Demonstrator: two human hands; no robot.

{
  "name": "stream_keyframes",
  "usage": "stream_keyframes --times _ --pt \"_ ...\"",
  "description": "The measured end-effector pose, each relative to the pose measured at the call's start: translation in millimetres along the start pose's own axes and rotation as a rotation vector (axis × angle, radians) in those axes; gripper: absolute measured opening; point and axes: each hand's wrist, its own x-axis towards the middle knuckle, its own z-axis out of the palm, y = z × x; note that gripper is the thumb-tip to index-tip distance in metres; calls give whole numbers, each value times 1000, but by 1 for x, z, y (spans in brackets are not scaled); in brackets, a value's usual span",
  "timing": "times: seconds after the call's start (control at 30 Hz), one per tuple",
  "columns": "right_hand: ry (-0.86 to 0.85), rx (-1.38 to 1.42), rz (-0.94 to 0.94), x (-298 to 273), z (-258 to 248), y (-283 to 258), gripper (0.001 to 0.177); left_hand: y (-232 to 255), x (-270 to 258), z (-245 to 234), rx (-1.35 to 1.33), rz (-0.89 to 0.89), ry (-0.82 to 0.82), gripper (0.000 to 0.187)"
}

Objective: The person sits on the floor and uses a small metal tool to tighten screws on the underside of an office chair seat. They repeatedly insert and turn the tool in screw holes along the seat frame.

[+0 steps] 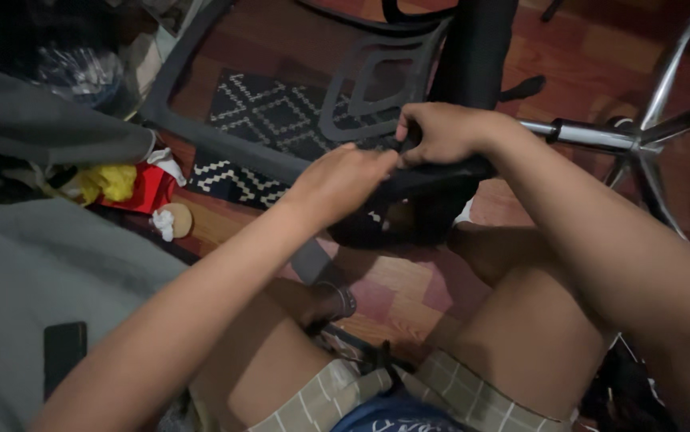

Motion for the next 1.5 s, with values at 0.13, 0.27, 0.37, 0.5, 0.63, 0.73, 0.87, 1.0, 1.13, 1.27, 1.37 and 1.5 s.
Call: stream_keyframes --times 0.13,0.27,0.37,0.5,0.63,0.73,0.87,1.0,1.13,1.27,1.37,1.5 --pt "2 -32 2 2 -2 -2 52 -1 9 6 252 186 -32 8" --pt "7 -21 12 -3 -5 -6 52 -5 12 4 292 253 -87 11" --pt "-23 -24 85 -4 -7 -12 51 -3 8 -1 263 248 -54 12" --pt "-35 -25 121 -5 -9 -13 52 14 0 0 34 15 24 19" --pt "-19 -30 57 -5 -8 -11 54 30 4 14 -151 -479 39 28" --pt "-14 -31 73 -6 -8 -9 57 32 4 22 -207 -580 56 27" --pt "-18 -28 66 -6 -8 -11 57 31 -3 23 -217 -507 75 22" --pt "-43 -17 117 -7 -10 -16 58 33 -4 14 -209 -389 62 17" --pt "-28 -25 102 -12 -12 -19 57 28 -1 1 -326 -298 179 11" --pt "-51 -17 164 -12 -12 -24 59 25 -6 -3 -436 -378 236 6" --pt "-56 -11 169 -11 -12 -23 58 29 -10 3 -473 -377 264 6" --pt "-10 -36 50 -10 -11 -18 57 30 -13 7 -438 -353 294 6"
